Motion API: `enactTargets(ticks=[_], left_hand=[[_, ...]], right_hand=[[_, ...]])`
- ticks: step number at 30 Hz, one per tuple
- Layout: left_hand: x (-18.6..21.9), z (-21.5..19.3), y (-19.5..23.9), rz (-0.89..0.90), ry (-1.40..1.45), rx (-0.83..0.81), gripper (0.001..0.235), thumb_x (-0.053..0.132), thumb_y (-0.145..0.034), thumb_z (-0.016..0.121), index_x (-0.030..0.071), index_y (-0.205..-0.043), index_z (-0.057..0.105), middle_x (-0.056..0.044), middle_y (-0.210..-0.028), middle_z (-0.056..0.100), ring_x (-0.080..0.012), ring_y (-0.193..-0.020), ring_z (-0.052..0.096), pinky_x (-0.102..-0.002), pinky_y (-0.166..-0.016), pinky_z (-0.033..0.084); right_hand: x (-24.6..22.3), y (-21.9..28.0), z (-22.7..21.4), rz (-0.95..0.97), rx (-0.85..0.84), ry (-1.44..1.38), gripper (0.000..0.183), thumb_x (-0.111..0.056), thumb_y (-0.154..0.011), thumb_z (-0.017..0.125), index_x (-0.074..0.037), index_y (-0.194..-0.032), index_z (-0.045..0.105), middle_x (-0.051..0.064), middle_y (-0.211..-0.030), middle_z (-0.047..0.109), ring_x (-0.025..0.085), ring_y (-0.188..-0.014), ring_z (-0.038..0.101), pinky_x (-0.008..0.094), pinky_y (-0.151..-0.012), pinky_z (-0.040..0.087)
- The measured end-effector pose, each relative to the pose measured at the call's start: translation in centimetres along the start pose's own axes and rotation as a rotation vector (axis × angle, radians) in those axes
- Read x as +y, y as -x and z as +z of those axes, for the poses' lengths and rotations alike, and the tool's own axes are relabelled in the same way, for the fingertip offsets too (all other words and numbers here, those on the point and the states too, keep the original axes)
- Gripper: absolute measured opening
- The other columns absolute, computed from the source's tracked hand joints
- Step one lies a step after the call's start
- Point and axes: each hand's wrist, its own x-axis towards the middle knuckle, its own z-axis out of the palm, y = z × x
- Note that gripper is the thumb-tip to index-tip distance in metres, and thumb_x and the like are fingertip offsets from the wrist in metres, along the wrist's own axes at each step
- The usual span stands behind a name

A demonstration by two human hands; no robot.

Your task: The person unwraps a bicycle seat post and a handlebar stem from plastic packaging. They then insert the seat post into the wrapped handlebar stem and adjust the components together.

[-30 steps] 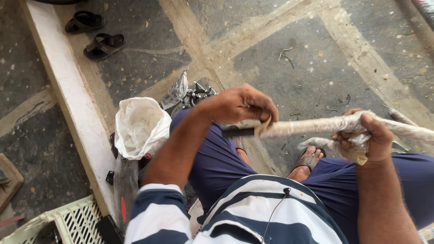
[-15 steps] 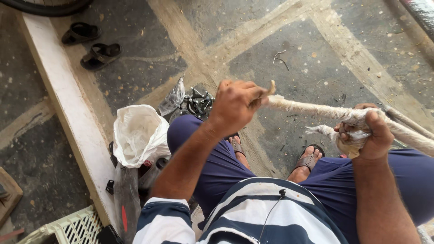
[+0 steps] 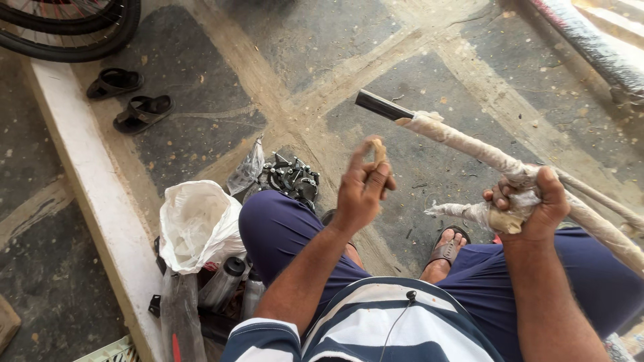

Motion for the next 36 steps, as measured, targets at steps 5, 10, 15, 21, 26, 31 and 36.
enactTargets(ticks=[5,10,15,21,26,31,36], left_hand=[[-0.4,-2.0,-0.8,0.137,0.109,0.083,0.023,0.017,-0.109,0.057,0.011,-0.13,0.065,-0.009,-0.09,0.072,-0.0123,-0.074,0.065,-0.026,-0.068,0.055],[0.6,-2.5,-1.4,0.141,0.292,0.028,0.035,0.036,-0.1,0.07,0.003,-0.112,0.069,-0.004,-0.095,0.071,-0.0114,-0.084,0.068,-0.025,-0.08,0.059],[-0.2,-2.2,-2.8,-0.013,0.239,0.156,0.056,0.058,-0.092,0.07,0.003,-0.092,0.069,-0.004,-0.078,0.065,-0.0104,-0.068,0.061,-0.023,-0.063,0.051],[-1.6,-1.7,-3.1,0.036,0.445,0.103,0.043,0.05,-0.094,0.074,0.008,-0.089,0.067,0.003,-0.075,0.059,-0.0074,-0.065,0.053,-0.024,-0.057,0.046],[-2.4,-1.3,-3.6,0.117,0.513,0.101,0.033,0.039,-0.1,0.072,0.009,-0.088,0.067,-0.002,-0.078,0.065,-0.0106,-0.071,0.06,-0.025,-0.065,0.051],[-3.6,0.3,-3.5,0.231,0.483,0.106,0.019,0.027,-0.101,0.067,0.01,-0.092,0.065,-0.006,-0.093,0.072,-0.014,-0.085,0.071,-0.03,-0.082,0.062],[-5.1,-1.8,-2.3,0.257,0.406,0.192,0.016,0.018,-0.106,0.066,0.01,-0.093,0.063,-0.007,-0.09,0.072,-0.0145,-0.079,0.071,-0.03,-0.072,0.062]], right_hand=[[0.6,0.0,-0.9,-0.013,-0.113,-0.036,0.039,-0.041,-0.104,0.065,-0.005,-0.094,0.059,0.01,-0.075,0.056,0.021,-0.06,0.053,0.046,-0.083,0.052],[1.4,0.9,0.0,-0.138,-0.158,0.101,0.036,-0.039,-0.109,0.069,-0.006,-0.11,0.056,0.014,-0.078,0.058,0.024,-0.06,0.057,0.045,-0.077,0.057],[1.3,1.5,0.3,-0.235,-0.316,0.195,0.041,-0.037,-0.107,0.072,-0.002,-0.11,0.05,0.019,-0.079,0.061,0.028,-0.071,0.066,0.035,-0.059,0.054],[1.1,1.9,1.1,-0.227,-0.331,0.221,0.042,-0.036,-0.105,0.073,-0.002,-0.11,0.049,0.023,-0.08,0.064,0.026,-0.067,0.066,0.032,-0.059,0.055],[1.4,1.9,1.2,-0.221,-0.323,0.219,0.039,-0.035,-0.105,0.073,-0.003,-0.107,0.051,0.02,-0.08,0.064,0.025,-0.065,0.065,0.035,-0.061,0.056],[2.0,1.2,0.4,-0.056,-0.271,-0.026,0.041,-0.038,-0.11,0.067,-0.002,-0.093,0.059,0.012,-0.073,0.061,0.02,-0.06,0.061,0.042,-0.076,0.057],[1.2,1.1,-0.4,-0.107,-0.279,-0.016,0.041,-0.04,-0.108,0.064,-0.002,-0.094,0.062,0.01,-0.074,0.061,0.019,-0.062,0.061,0.042,-0.08,0.057]])
